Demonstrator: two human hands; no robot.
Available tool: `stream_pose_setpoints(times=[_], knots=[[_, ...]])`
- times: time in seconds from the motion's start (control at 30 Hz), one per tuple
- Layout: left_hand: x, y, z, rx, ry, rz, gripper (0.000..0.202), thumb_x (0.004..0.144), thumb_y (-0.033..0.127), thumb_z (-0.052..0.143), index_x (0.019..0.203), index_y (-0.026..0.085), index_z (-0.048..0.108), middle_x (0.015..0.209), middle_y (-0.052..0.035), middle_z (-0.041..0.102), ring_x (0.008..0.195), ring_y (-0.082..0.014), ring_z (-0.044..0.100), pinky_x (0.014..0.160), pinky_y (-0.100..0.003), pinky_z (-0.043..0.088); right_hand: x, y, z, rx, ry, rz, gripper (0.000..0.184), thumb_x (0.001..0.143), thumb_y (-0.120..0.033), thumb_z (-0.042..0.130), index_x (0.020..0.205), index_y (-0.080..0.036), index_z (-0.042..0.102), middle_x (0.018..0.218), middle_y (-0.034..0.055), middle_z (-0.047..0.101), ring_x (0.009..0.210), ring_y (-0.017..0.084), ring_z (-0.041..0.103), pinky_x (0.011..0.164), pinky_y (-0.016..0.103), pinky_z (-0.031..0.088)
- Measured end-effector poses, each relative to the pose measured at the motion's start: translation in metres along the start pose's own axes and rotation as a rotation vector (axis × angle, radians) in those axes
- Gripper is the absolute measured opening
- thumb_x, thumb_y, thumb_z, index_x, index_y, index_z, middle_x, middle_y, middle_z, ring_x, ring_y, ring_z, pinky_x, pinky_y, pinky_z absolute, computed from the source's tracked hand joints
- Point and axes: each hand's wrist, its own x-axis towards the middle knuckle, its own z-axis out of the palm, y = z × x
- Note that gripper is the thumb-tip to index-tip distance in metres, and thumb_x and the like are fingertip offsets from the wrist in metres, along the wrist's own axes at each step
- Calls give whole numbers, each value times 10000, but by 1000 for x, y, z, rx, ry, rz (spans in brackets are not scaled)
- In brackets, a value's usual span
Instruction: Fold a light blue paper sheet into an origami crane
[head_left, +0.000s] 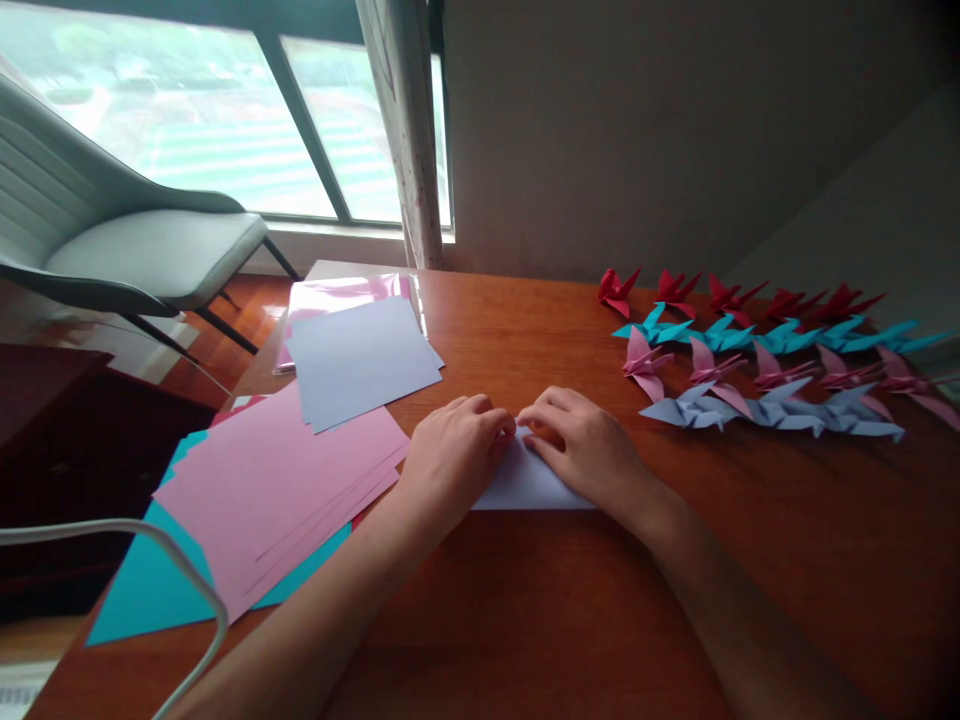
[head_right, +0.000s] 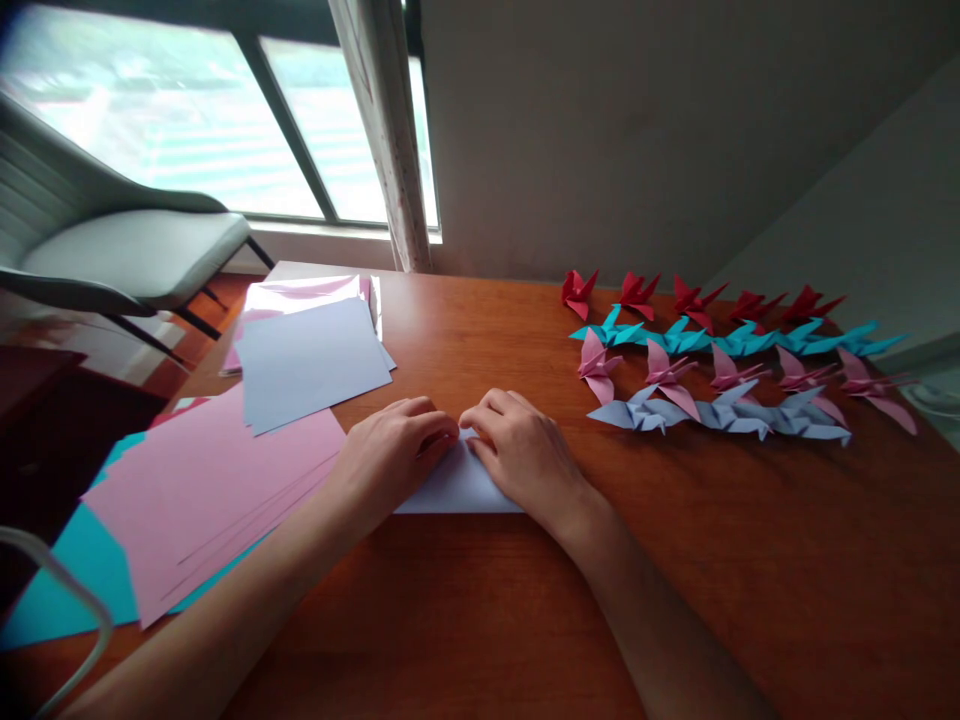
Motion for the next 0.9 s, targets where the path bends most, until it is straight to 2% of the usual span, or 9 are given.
stream_pose_setpoints(times=[0.13,0.4,0.63,0.73,0.9], knots=[[-1,1,-2,23,1,21,195,954,283,520,930,282,714,870,-5,650,811,-188,630,636,-288,388,-1,0,-1,-30,-61,-55,170,950,-201,555,928,-243,719,896,24,676,884,184,578,784,304,442],[-3,12,-8,131,-88,94,198,967,200,476,921,185,668,934,-58,654,854,-211,628,704,-312,478,-3,-12,-4,-109,-77,8,179,952,-220,554,934,-235,732,937,44,696,913,193,597,795,312,452],[-21,30,-12,232,-96,112,215,904,113,480,1021,150,656,948,-85,667,877,-273,650,773,-418,522,0,-13,-2,-38,-57,104,140,921,-205,608,935,-240,743,954,22,714,955,182,624,822,290,457],[-36,39,-10,247,-95,178,230,889,113,481,1035,144,656,1024,-101,681,910,-282,649,802,-442,528,1,-14,-3,-54,-50,116,132,915,-213,618,916,-237,748,950,21,722,958,187,630,810,292,459],[-55,51,5,228,-26,228,365,909,180,480,1246,106,599,1306,-162,631,1173,-297,597,987,-443,488,2,-16,-5,-75,-61,119,134,908,-219,627,899,-249,757,956,19,732,956,184,635,778,283,458]])
